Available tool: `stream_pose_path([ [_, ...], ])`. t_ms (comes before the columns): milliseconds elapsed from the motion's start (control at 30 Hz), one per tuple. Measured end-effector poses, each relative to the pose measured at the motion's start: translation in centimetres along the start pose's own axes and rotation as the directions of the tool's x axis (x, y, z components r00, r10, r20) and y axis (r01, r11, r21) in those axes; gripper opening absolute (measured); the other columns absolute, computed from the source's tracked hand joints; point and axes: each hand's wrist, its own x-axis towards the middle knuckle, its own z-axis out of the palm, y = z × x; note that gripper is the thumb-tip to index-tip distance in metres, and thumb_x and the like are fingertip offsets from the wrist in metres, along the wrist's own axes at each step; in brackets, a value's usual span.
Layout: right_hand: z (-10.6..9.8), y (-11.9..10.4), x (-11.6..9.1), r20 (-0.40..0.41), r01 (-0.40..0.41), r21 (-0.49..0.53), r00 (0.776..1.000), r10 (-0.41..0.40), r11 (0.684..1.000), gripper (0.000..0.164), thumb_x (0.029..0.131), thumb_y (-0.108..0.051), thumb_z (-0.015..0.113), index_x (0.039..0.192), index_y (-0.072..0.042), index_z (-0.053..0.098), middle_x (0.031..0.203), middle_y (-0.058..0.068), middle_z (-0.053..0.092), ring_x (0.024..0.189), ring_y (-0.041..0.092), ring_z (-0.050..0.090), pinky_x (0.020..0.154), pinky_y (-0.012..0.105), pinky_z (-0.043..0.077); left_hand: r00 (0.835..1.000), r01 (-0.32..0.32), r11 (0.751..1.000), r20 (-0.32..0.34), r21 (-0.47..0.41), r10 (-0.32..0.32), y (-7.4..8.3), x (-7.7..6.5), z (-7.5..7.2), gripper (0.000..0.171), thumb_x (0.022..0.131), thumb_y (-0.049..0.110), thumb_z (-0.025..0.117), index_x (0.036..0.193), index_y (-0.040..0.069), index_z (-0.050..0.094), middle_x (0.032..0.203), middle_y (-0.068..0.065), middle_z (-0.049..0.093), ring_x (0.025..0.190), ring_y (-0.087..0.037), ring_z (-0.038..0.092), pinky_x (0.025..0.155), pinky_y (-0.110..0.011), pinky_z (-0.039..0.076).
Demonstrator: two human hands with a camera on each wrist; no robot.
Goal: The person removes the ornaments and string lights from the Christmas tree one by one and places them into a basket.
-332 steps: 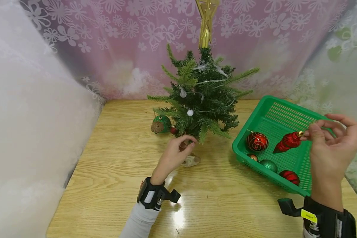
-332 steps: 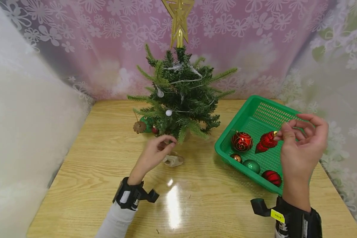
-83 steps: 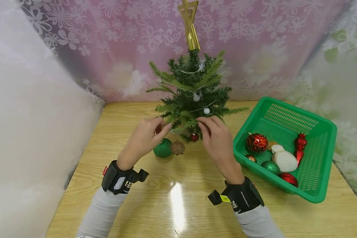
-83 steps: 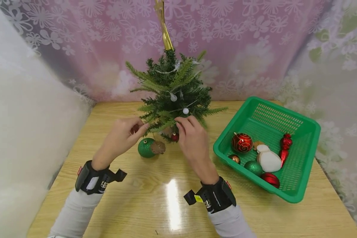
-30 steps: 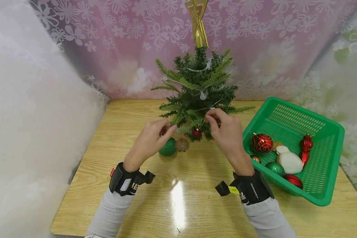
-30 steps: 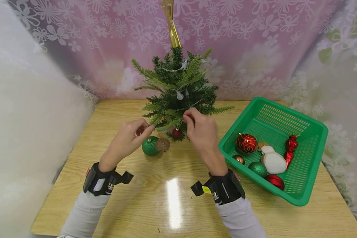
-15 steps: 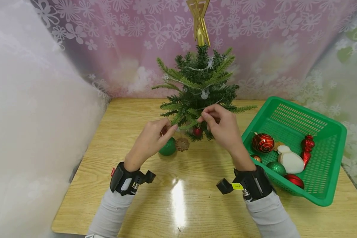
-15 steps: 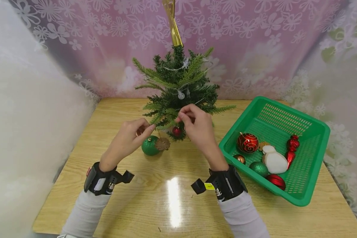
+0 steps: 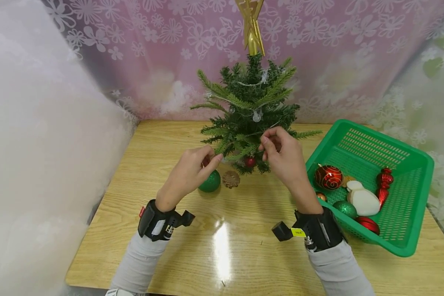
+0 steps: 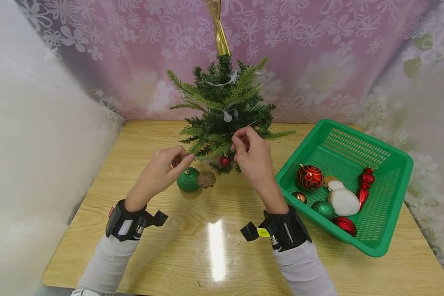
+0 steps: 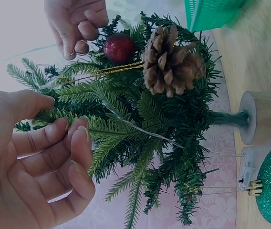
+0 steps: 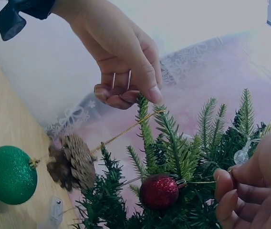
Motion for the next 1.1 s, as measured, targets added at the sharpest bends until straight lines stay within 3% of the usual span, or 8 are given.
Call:
stream_pose_path([
  [133,0.1,0.2,0.1,0.031,-0.013,0.056,0.999,0.011,0.998,0.019,0.102,-0.015,0.048,0.108,0.002,0.055,0.088,0.013,0.067,0.065,0.031,0.058,0.052,0.027,0.043,1.0,0.002,1.0,0.002,-0.002,-0.002,0.0,0.0,0.1,0.023,0.1,0.02,0.055,0.079,0.011,0.054,0.063,0.003,0.049,0.052,-0.01,0.042,0.05,-0.027,0.034],
  [333,0.2,0.3,0.1,0.06,0.024,0.068,0.998,-0.028,0.997,0.016,0.102,-0.014,0.049,0.106,0.001,0.056,0.093,0.012,0.07,0.059,0.022,0.054,0.053,0.027,0.042,1.0,0.011,1.0,0.004,-0.005,-0.011,-0.1,0.1,0.2,0.024,0.1,0.021,0.055,0.078,0.012,0.053,0.063,0.002,0.048,0.052,-0.011,0.042,0.05,-0.027,0.034],
  [467,0.2,0.2,0.0,0.105,0.129,0.01,0.986,-0.13,0.992,0.008,0.099,-0.008,0.054,0.101,-0.004,0.06,0.086,0.008,0.067,0.057,0.016,0.05,0.051,0.027,0.04,1.0,0.009,1.0,-0.003,-0.003,-0.009,-0.1,0.1,0.3,0.024,0.1,0.021,0.055,0.079,0.011,0.054,0.064,0.002,0.049,0.053,-0.01,0.042,0.05,-0.027,0.035],
  [633,-0.1,0.4,-0.5,0.19,0.269,-0.007,0.946,-0.263,0.963,0.005,0.096,-0.002,0.057,0.097,-0.005,0.061,0.076,0.005,0.06,0.055,0.013,0.046,0.052,0.028,0.039,1.0,0.002,1.0,-0.015,-0.006,-0.002,-0.1,0.1,0.3,0.023,0.099,0.02,0.056,0.078,0.011,0.055,0.064,0.002,0.049,0.053,-0.011,0.042,0.05,-0.027,0.036],
  [733,-0.4,0.5,-1.0,0.23,0.255,0.033,0.939,-0.256,0.966,0.005,0.097,-0.002,0.055,0.097,-0.005,0.059,0.079,0.005,0.062,0.059,0.013,0.048,0.055,0.028,0.04,1.0,0.002,1.0,-0.015,-0.006,-0.003,-0.2,0.0,0.4,0.024,0.099,0.02,0.057,0.077,0.011,0.054,0.063,0.002,0.048,0.052,-0.011,0.041,0.05,-0.027,0.035],
  [867,-1.0,0.8,-2.0,0.244,0.179,0.067,0.951,-0.19,0.982,0.005,0.098,-0.003,0.053,0.098,-0.005,0.058,0.085,0.005,0.064,0.065,0.015,0.054,0.059,0.028,0.045,1.0,0.003,1.0,-0.013,-0.006,-0.003,-0.3,-0.1,0.4,0.024,0.099,0.019,0.056,0.077,0.011,0.053,0.062,0.002,0.047,0.052,-0.01,0.041,0.05,-0.026,0.034],
  [967,-1.9,1.2,-3.0,0.227,0.146,0.052,0.962,-0.154,0.988,0.006,0.099,-0.005,0.053,0.099,-0.005,0.059,0.085,0.004,0.064,0.067,0.014,0.056,0.06,0.027,0.047,1.0,0.002,1.0,-0.014,-0.008,-0.003,-0.3,-0.1,0.4,0.024,0.099,0.019,0.056,0.077,0.011,0.052,0.062,0.003,0.047,0.052,-0.01,0.042,0.05,-0.026,0.035],
  [1100,-3.2,2.1,-4.6,0.186,0.17,-0.012,0.969,-0.165,0.985,0.008,0.098,-0.002,0.054,0.099,-0.006,0.06,0.084,0.002,0.065,0.065,0.012,0.056,0.059,0.025,0.045,1.0,0.003,1.0,-0.011,-0.013,-0.003,-0.4,-0.2,0.5,0.024,0.1,0.02,0.055,0.078,0.011,0.053,0.062,0.003,0.047,0.052,-0.01,0.041,0.05,-0.026,0.034],
])
